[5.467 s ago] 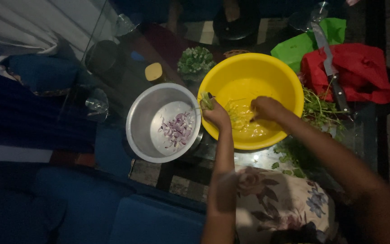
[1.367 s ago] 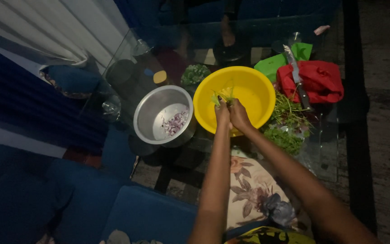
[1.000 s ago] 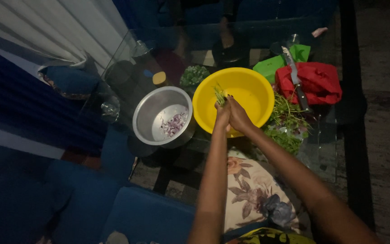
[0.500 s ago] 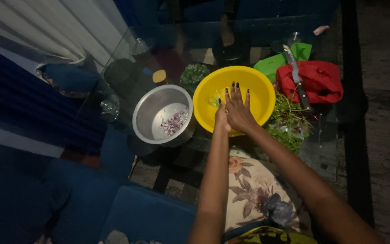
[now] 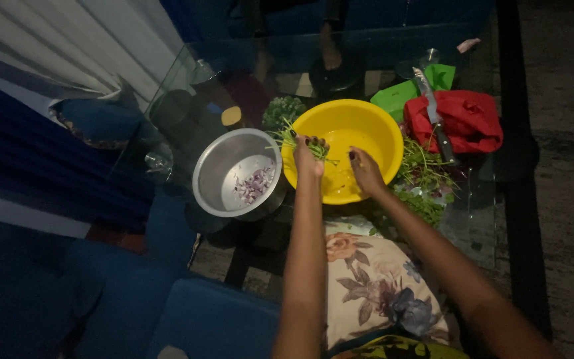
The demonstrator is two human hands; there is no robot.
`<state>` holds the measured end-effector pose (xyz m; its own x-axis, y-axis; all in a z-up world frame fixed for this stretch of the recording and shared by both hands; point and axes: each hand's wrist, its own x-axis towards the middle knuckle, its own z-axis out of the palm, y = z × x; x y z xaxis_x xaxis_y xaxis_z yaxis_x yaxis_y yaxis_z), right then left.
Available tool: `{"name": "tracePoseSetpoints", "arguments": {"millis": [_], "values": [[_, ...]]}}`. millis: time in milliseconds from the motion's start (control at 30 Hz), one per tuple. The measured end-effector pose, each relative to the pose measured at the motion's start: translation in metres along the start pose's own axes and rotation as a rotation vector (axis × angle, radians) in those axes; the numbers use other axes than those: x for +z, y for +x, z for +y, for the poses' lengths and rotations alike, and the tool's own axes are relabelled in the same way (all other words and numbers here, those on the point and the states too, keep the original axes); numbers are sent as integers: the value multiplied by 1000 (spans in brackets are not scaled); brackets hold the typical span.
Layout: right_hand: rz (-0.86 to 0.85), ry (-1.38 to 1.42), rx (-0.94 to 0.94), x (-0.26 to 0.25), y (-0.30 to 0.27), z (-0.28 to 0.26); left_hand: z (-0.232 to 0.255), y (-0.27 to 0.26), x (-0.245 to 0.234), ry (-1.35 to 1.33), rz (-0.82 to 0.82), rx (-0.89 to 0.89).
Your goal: The person is plucking leaves from stems, washing them in a bowl of water, and preparing chopped onions for cooking.
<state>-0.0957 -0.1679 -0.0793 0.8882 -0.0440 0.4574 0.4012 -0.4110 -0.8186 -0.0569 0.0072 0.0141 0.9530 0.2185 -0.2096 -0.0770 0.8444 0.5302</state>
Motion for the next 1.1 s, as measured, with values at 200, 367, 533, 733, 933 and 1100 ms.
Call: {"name": "tracePoseSetpoints", "arguments": {"millis": [200,367,533,733,933,1100], "values": [[-404,801,599,17,-4,-49,3,-17,19,38,46,74],[-273,757,373,10,4,-61,-5,-18,8,120,139,63],[-178,486,334,-35,24,-144,-13,-13,-2,248,184,81],[-274,-24,-200,-54,38,-178,-30,8,-21,441,220,169],[-423,-122,-417,-62,39,-189,-42,16,-50,757,34,38],[-385,-244,-670,-61,40,-165,-40,0,-43,607,-30,-316]]}}
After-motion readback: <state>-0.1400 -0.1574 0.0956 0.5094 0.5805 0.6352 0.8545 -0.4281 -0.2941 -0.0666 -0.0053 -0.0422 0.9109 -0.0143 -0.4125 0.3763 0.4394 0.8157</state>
